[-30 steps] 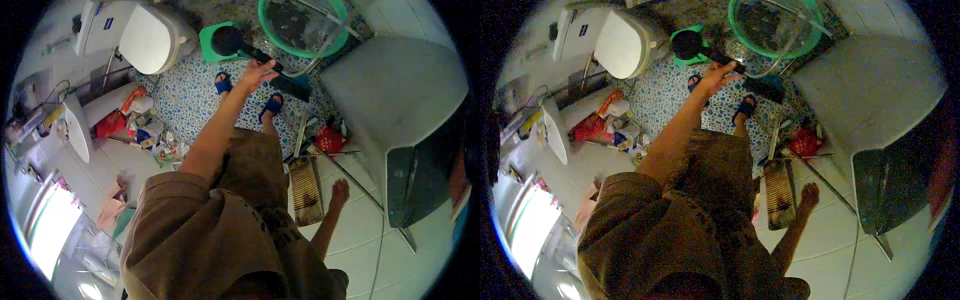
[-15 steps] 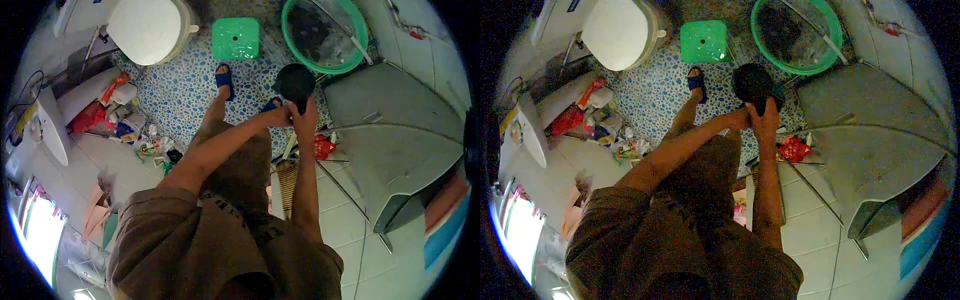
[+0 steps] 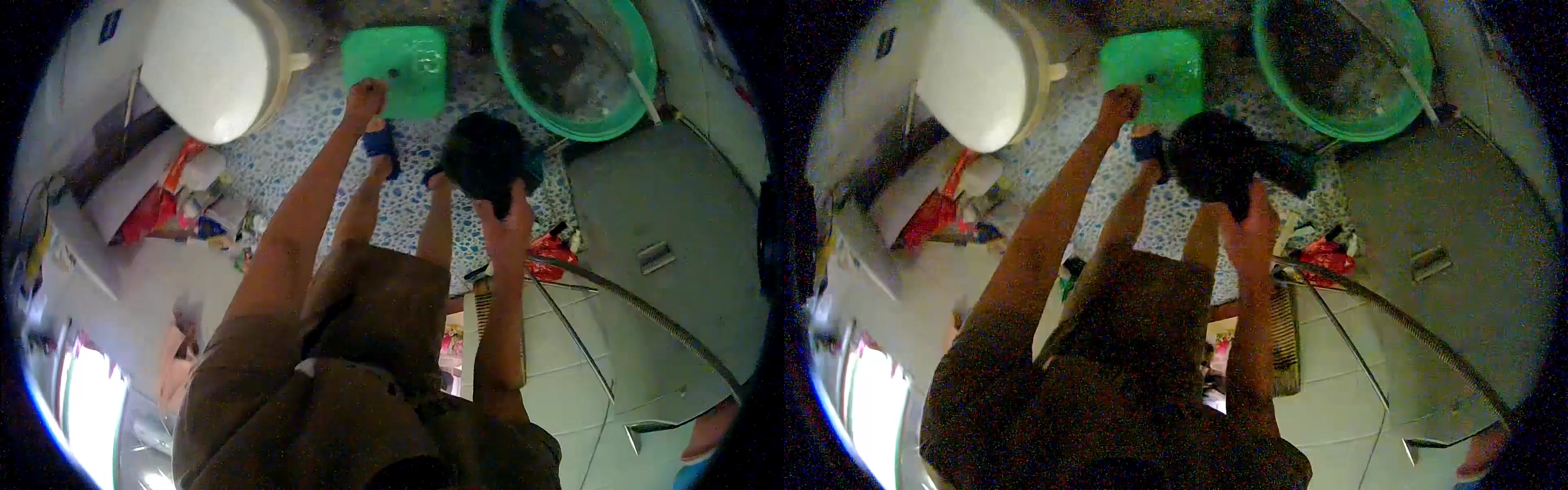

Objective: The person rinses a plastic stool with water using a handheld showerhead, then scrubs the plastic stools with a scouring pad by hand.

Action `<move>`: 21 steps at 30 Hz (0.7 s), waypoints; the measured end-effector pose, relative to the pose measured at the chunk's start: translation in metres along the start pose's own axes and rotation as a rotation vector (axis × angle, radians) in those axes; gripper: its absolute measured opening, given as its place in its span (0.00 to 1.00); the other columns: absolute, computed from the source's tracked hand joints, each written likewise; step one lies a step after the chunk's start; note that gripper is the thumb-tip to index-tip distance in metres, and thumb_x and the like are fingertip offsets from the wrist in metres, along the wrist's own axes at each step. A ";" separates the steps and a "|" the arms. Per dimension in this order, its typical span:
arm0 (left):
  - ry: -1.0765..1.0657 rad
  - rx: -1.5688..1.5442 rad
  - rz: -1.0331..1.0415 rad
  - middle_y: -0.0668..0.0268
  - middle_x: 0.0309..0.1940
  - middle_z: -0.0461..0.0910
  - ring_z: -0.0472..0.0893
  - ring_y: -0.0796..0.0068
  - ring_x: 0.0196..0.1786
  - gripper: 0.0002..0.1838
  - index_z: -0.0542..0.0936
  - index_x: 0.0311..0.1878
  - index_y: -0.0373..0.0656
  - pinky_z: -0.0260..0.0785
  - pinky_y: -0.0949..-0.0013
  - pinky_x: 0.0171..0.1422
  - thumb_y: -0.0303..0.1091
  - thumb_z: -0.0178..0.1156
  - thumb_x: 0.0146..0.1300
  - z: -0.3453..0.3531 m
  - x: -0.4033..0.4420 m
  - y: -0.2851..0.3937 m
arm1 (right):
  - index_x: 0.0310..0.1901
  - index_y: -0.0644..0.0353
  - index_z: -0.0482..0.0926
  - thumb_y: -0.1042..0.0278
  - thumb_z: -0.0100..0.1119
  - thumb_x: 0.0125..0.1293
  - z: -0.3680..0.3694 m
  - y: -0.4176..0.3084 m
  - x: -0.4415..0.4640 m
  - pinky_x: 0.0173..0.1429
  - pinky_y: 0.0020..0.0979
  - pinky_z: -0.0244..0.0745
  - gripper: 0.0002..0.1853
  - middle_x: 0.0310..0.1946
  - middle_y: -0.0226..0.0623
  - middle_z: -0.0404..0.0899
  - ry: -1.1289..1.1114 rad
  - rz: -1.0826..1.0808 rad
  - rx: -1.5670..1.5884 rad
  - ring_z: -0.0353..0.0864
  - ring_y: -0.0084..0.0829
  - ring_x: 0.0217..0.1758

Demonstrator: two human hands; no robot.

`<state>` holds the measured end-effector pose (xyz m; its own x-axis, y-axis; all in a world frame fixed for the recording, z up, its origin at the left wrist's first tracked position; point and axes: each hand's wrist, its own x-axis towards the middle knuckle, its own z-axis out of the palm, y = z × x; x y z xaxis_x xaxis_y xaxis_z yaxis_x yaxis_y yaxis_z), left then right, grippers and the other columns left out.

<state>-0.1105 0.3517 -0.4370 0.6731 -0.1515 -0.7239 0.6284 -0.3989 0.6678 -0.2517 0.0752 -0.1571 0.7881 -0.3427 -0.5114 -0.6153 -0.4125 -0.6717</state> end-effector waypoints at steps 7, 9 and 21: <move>-0.313 0.080 0.251 0.53 0.50 0.76 0.77 0.57 0.51 0.29 0.69 0.61 0.46 0.69 0.59 0.56 0.30 0.65 0.54 0.173 0.090 -0.024 | 0.53 0.62 0.72 0.65 0.65 0.58 -0.026 0.033 0.068 0.46 0.31 0.70 0.22 0.36 0.37 0.78 0.277 0.272 -0.052 0.74 0.29 0.39; -0.212 0.542 0.373 0.50 0.58 0.72 0.73 0.51 0.59 0.41 0.62 0.68 0.48 0.64 0.55 0.65 0.31 0.68 0.50 0.209 0.123 -0.016 | 0.53 0.62 0.72 0.64 0.65 0.60 -0.034 0.051 0.085 0.43 0.28 0.69 0.22 0.35 0.32 0.77 0.394 0.283 -0.042 0.72 0.25 0.36; 0.042 0.836 0.280 0.48 0.54 0.70 0.71 0.48 0.58 0.35 0.66 0.59 0.44 0.64 0.55 0.64 0.27 0.66 0.45 0.282 0.239 -0.091 | 0.49 0.67 0.70 0.44 0.57 0.66 -0.070 0.108 0.093 0.24 0.23 0.59 0.28 0.29 0.34 0.73 0.439 0.127 0.507 0.64 0.20 0.20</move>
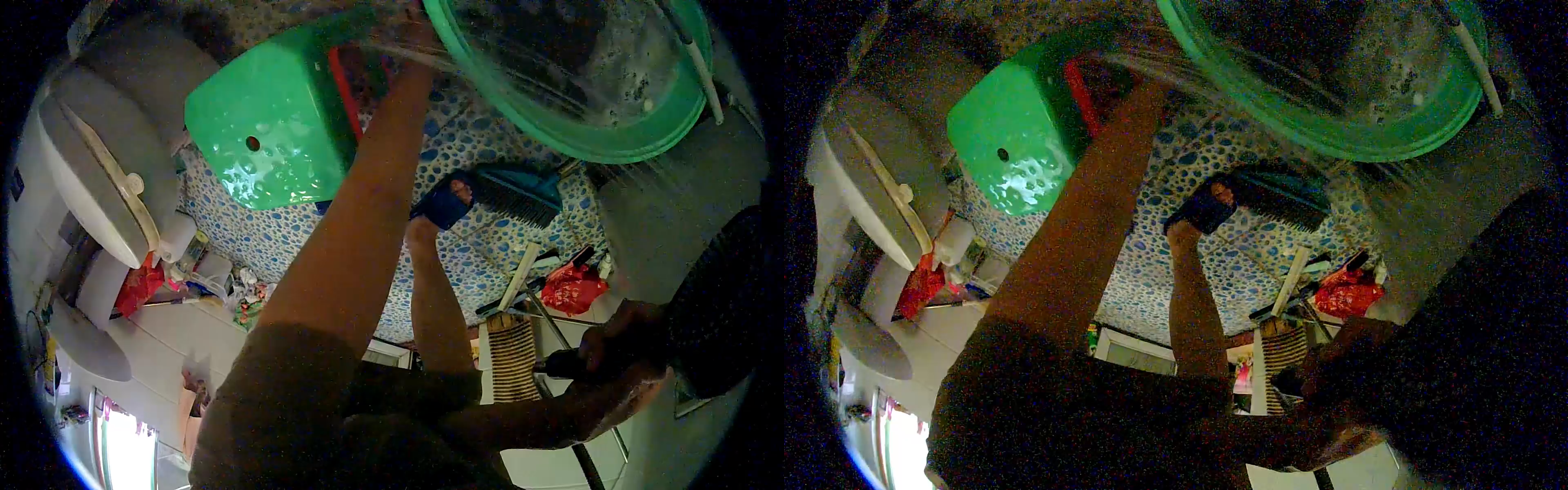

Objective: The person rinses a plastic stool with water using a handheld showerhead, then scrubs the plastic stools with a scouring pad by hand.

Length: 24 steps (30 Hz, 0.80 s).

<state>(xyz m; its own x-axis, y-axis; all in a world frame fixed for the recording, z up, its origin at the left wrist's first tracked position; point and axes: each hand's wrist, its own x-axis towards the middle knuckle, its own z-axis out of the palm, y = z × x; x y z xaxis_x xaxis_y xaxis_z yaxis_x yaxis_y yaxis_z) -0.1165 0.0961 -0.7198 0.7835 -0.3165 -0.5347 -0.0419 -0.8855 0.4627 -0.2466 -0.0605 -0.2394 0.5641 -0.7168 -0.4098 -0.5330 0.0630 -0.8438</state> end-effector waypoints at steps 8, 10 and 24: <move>0.171 -0.467 0.157 0.48 0.49 0.69 0.70 0.46 0.56 0.28 0.71 0.52 0.42 0.65 0.55 0.62 0.23 0.64 0.42 -0.101 -0.166 0.079 | 0.47 0.67 0.70 0.42 0.58 0.65 0.018 -0.019 -0.012 0.23 0.21 0.56 0.30 0.28 0.33 0.72 0.009 -0.012 0.010 0.63 0.20 0.19; 0.219 -0.409 0.222 0.50 0.45 0.70 0.72 0.47 0.52 0.25 0.72 0.47 0.42 0.67 0.56 0.58 0.21 0.62 0.40 -0.185 -0.221 0.092 | 0.47 0.67 0.70 0.42 0.58 0.65 0.025 -0.028 -0.016 0.22 0.21 0.55 0.30 0.27 0.33 0.72 0.001 -0.007 0.039 0.62 0.19 0.19; 0.788 0.283 0.065 0.47 0.63 0.66 0.67 0.41 0.64 0.23 0.73 0.60 0.46 0.61 0.51 0.69 0.34 0.60 0.59 -0.315 -0.201 -0.067 | 0.55 0.66 0.70 0.47 0.61 0.61 0.062 -0.022 -0.053 0.42 0.36 0.67 0.31 0.42 0.41 0.75 -0.335 -0.001 -0.252 0.73 0.33 0.36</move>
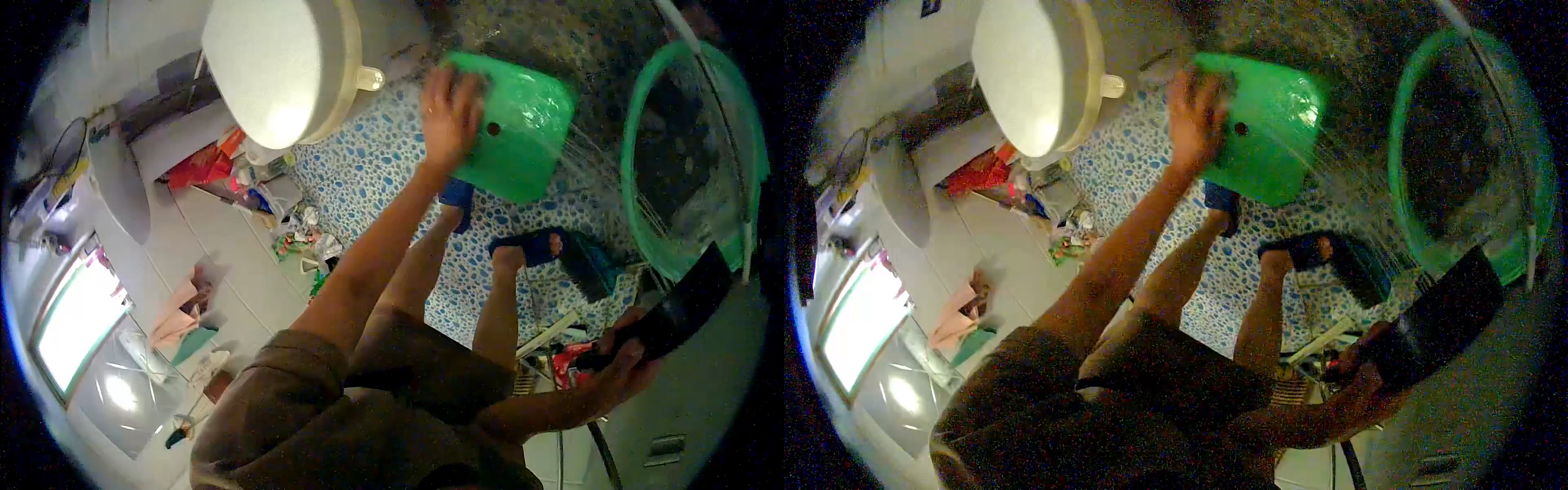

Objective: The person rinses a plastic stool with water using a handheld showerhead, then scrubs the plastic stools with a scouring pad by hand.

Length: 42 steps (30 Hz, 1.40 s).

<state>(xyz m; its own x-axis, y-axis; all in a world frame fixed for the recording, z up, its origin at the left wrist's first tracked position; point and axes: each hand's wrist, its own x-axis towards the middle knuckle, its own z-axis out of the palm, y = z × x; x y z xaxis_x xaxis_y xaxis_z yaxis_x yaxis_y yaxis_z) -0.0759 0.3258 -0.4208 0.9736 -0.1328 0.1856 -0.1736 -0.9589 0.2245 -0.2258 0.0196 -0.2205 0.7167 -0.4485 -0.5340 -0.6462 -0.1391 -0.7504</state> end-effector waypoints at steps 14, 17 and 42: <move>-0.536 -1.568 -1.256 0.63 0.48 0.79 0.78 0.70 0.47 0.25 0.78 0.52 0.40 0.70 0.66 0.53 0.54 0.52 0.67 0.033 -0.039 -0.076 | 0.47 0.66 0.71 0.50 0.60 0.65 0.021 -0.057 -0.047 0.29 0.26 0.66 0.24 0.31 0.36 0.74 0.091 -0.176 -0.084 0.70 0.24 0.25; -0.475 -1.537 -1.080 0.65 0.42 0.80 0.78 0.73 0.45 0.26 0.77 0.53 0.42 0.70 0.69 0.50 0.55 0.56 0.63 0.003 -0.020 -0.018 | 0.44 0.67 0.72 0.45 0.61 0.64 0.018 -0.067 -0.074 0.28 0.26 0.66 0.27 0.32 0.38 0.74 0.103 -0.228 -0.035 0.70 0.24 0.24; -0.015 -0.179 -0.207 0.61 0.29 0.83 0.84 0.59 0.31 0.24 0.76 0.54 0.55 0.75 0.57 0.31 0.58 0.59 0.59 -0.421 0.118 -0.175 | 0.46 0.67 0.74 0.72 0.60 0.65 0.161 -0.363 -0.148 0.37 0.26 0.77 0.11 0.36 0.35 0.79 -0.402 -0.764 -0.177 0.80 0.24 0.34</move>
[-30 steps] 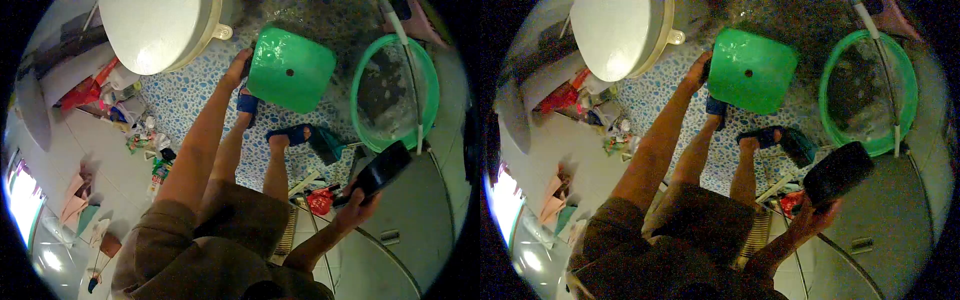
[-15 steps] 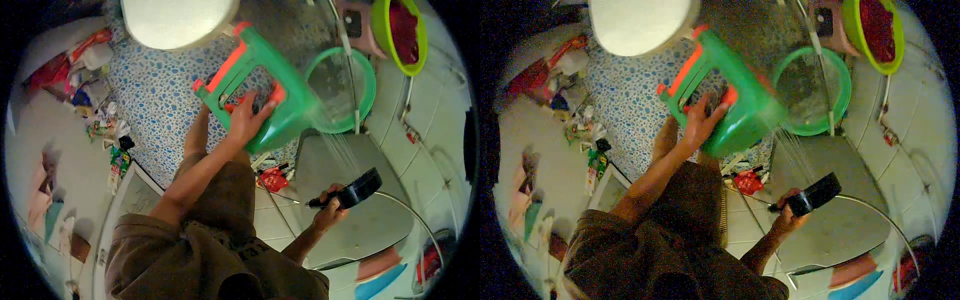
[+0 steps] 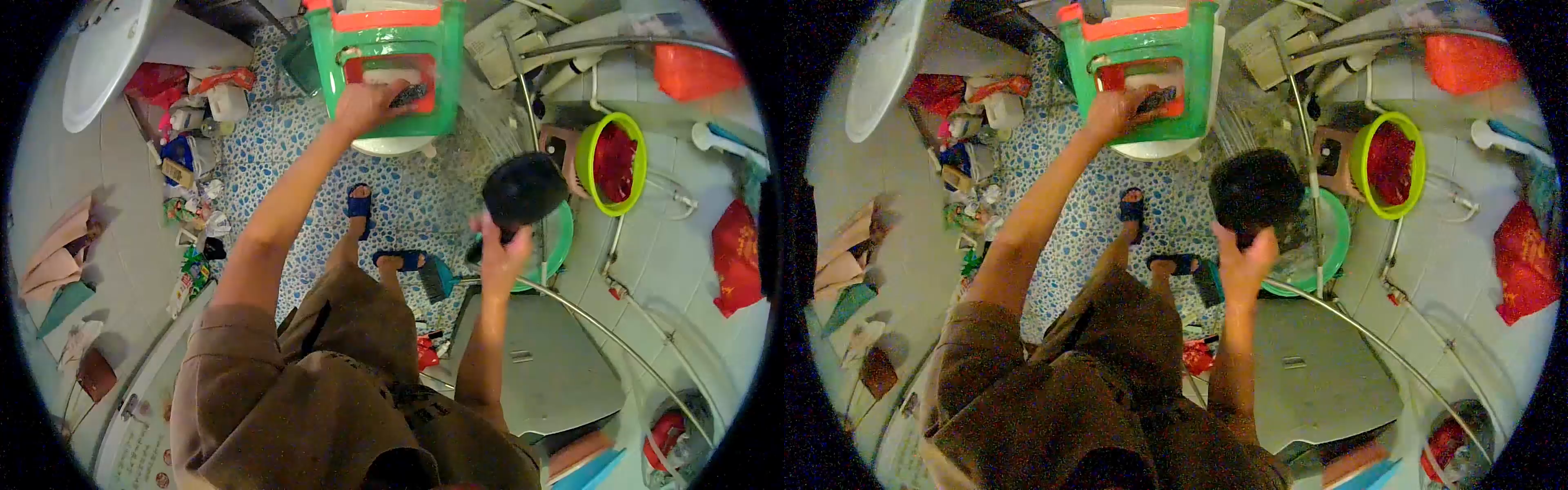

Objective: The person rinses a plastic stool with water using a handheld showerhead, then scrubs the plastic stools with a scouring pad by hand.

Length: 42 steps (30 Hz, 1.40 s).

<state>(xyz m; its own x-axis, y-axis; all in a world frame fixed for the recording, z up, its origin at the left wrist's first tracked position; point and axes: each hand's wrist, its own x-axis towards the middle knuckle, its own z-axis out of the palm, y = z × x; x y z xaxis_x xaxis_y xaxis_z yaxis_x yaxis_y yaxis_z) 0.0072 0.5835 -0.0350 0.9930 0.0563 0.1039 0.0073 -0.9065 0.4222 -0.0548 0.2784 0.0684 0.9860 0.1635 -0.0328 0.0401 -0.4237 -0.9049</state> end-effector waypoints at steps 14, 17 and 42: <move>0.900 -0.022 -0.376 0.48 0.57 0.71 0.69 0.45 0.59 0.23 0.68 0.59 0.35 0.61 0.51 0.65 0.30 0.60 0.62 -0.036 0.023 -0.127 | 0.50 0.65 0.77 0.66 0.66 0.61 0.156 0.040 0.155 0.55 0.28 0.69 0.18 0.43 0.31 0.80 -0.284 -0.136 0.046 0.78 0.26 0.47; 0.871 -0.278 -0.434 0.46 0.59 0.69 0.69 0.46 0.60 0.24 0.65 0.62 0.32 0.60 0.54 0.66 0.32 0.57 0.67 -0.019 0.015 -0.098 | 0.51 0.63 0.77 0.65 0.66 0.61 0.136 0.010 0.152 0.54 0.27 0.68 0.18 0.44 0.29 0.81 -0.397 0.096 0.221 0.76 0.23 0.47; 0.434 0.144 -0.245 0.56 0.70 0.62 0.60 0.53 0.73 0.30 0.66 0.67 0.41 0.53 0.50 0.74 0.33 0.59 0.61 -0.026 0.043 -0.071 | 0.46 0.61 0.80 0.63 0.67 0.56 0.153 0.025 0.204 0.50 0.39 0.72 0.17 0.40 0.44 0.82 -0.483 -0.020 -0.050 0.80 0.41 0.44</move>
<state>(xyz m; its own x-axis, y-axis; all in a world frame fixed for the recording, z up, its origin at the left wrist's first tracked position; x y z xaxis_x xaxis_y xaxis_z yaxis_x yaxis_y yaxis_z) 0.0464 0.6606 -0.0372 0.8202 0.4148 0.3940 0.2802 -0.8916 0.3556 0.1226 0.4373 -0.0261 0.7976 0.5617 -0.2197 0.0776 -0.4569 -0.8861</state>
